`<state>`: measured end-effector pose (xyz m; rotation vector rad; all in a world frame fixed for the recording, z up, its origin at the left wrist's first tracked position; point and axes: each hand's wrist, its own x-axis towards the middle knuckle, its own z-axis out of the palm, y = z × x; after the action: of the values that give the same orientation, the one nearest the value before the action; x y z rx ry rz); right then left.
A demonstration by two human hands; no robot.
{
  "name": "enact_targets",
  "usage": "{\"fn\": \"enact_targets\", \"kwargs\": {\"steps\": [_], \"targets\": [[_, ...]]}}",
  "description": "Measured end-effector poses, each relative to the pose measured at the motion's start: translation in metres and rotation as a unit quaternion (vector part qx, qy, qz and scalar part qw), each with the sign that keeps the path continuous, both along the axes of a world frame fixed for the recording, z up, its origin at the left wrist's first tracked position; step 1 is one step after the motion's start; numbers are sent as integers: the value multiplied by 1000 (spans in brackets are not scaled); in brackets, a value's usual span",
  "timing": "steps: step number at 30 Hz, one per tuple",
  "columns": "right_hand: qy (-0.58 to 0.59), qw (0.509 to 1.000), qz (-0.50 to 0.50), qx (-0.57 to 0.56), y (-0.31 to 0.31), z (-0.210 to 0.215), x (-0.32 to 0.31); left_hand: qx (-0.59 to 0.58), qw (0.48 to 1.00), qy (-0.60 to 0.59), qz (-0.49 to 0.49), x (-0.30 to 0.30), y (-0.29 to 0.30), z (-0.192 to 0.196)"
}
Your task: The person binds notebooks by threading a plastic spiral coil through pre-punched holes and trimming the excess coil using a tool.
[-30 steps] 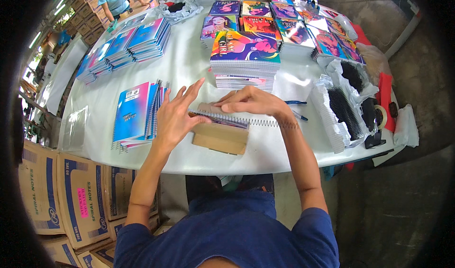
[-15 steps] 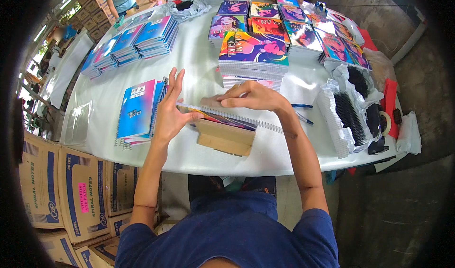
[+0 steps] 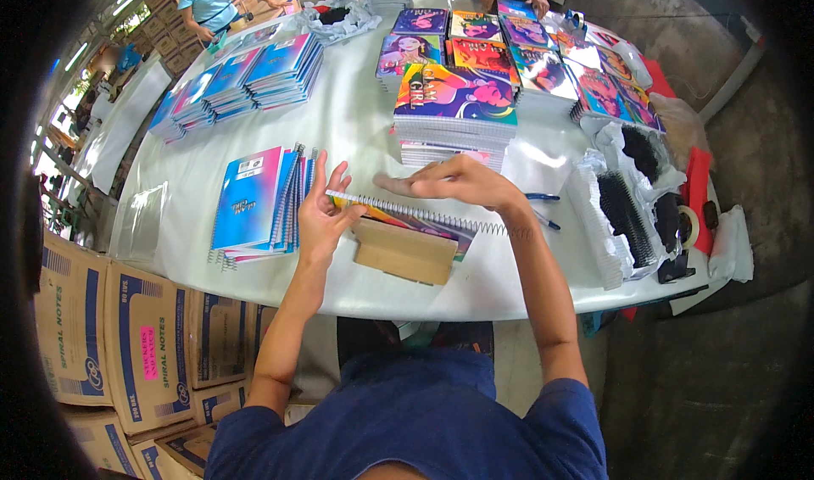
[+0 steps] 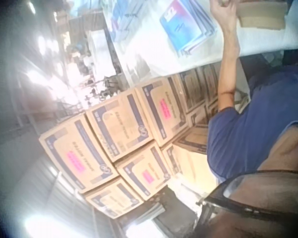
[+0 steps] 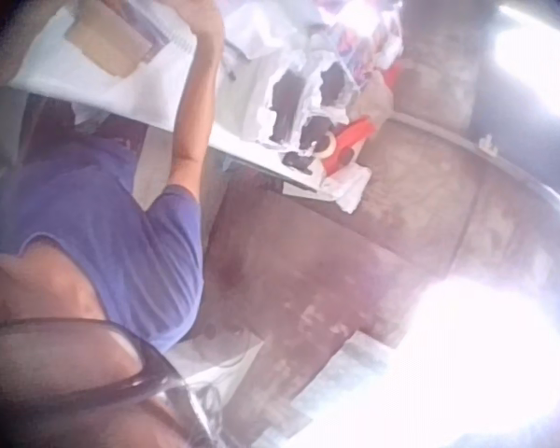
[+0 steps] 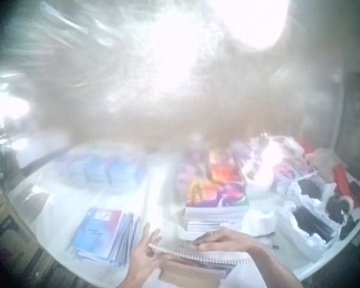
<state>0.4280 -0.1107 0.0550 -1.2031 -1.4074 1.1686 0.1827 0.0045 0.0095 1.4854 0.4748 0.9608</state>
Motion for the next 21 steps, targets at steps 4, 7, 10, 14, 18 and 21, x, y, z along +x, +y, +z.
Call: {"fn": "enact_targets", "kwargs": {"steps": [4, 7, 10, 14, 18, 21], "targets": [[-130, 991, 6, 5, 13, 1, -8, -14, 999, -31, -6, -1, 0, -6], [-93, 995, 12, 28, 16, 8, -11, -61, 997, -44, -8, -5, 4, -8], [19, 997, 51, 57, 14, -3, -1, -43, 998, -44, -15, -5, 4, -10], [0, 1000, -14, -7, 17, 14, -16, -53, 998, -28, 10, -7, 0, 1], [-169, 985, 16, 4, 23, 15, -24, -64, 997, -32, 9, -7, -2, 3], [30, 999, -16, -12, 25, 6, -16, -65, 997, -37, 9, -6, 1, -3]]}}
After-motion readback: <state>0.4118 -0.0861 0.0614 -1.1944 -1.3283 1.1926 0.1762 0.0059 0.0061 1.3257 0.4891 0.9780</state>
